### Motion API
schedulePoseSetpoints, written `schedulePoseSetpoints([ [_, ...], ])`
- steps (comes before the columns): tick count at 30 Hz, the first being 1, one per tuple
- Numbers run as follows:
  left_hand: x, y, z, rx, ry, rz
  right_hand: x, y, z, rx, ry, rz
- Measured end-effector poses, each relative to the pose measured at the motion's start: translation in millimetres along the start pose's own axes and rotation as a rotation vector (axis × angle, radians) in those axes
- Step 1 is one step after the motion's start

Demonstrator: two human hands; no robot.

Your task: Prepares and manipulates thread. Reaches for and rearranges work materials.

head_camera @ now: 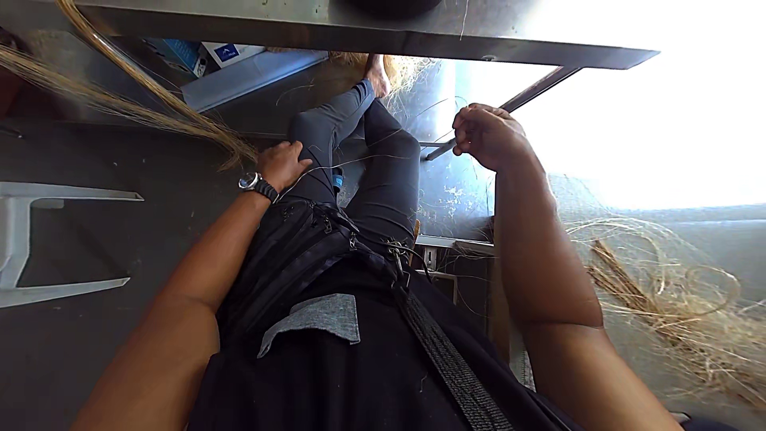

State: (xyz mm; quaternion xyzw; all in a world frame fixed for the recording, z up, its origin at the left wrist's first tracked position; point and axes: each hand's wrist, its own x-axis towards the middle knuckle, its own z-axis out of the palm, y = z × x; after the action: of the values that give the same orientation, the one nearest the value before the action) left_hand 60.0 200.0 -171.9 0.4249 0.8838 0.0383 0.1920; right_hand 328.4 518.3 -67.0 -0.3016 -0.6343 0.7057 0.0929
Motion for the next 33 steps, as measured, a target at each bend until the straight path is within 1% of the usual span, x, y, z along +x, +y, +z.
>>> schedulePoseSetpoints([
  [2, -8, -20, 11, -0.112, 0.045, 0.058, 0, 0, -3, -0.005, 0.025, -0.005],
  [3, -15, -35, 15, -0.190, 0.051, 0.057, 0, 0, -3, -0.009, 0.047, -0.002],
  [4, -27, -53, 20, -0.251, 0.051, 0.015, 0, 0, -2, -0.002, 0.071, -0.006],
  [5, -41, -74, 25, -0.282, 0.039, -0.067, 2, 1, -2, 0.009, 0.090, -0.012],
  [7, -76, -125, 46, -0.260, -0.023, -0.286, 4, 0, -1, 0.028, 0.113, -0.024],
  [9, -126, -187, 84, -0.199, -0.141, -0.501, 4, 0, 1, 0.036, 0.127, -0.026],
  [10, -155, -215, 103, -0.165, -0.253, -0.609, 4, 1, 1, 0.044, 0.134, -0.026],
  [11, -183, -233, 116, -0.159, -0.371, -0.723, 3, 1, 1, 0.050, 0.139, -0.026],
  [12, -207, -241, 124, -0.169, -0.448, -0.824, 3, 0, 0, 0.053, 0.144, -0.027],
  [13, -226, -242, 127, -0.164, -0.488, -0.894, 3, 1, -1, 0.051, 0.150, -0.030],
  [14, -239, -237, 125, -0.149, -0.497, -0.936, 3, 1, -2, 0.049, 0.154, -0.034],
  [15, -248, -230, 120, -0.145, -0.465, -0.962, 4, 2, -3, 0.052, 0.161, -0.037],
  [17, -250, -216, 105, -0.174, -0.330, -0.984, 5, 2, -1, 0.054, 0.181, -0.033],
  [19, -232, -208, 87, -0.229, -0.186, -0.962, 6, 0, 2, 0.054, 0.193, -0.033],
  [21, -201, -206, 70, -0.314, -0.018, -0.893, 4, -1, 4, 0.043, 0.194, -0.034],
  [23, -163, -196, 47, -0.415, 0.152, -0.780, 3, 0, 4, 0.048, 0.195, -0.033],
  [24, -141, -187, 33, -0.459, 0.195, -0.723, 2, 0, 4, 0.051, 0.193, -0.033],
  [26, -97, -157, 1, -0.514, 0.246, -0.581, 0, 0, 5, 0.047, 0.181, -0.030],
  [29, -40, -96, -40, -0.574, 0.230, -0.327, 1, 0, 4, 0.024, 0.138, -0.036],
  [31, -13, -51, -59, -0.591, 0.203, -0.138, 3, 1, 5, 0.014, 0.109, -0.030],
  [33, 5, -3, -69, -0.626, 0.174, 0.031, 4, 2, 5, -0.010, 0.055, -0.034],
])
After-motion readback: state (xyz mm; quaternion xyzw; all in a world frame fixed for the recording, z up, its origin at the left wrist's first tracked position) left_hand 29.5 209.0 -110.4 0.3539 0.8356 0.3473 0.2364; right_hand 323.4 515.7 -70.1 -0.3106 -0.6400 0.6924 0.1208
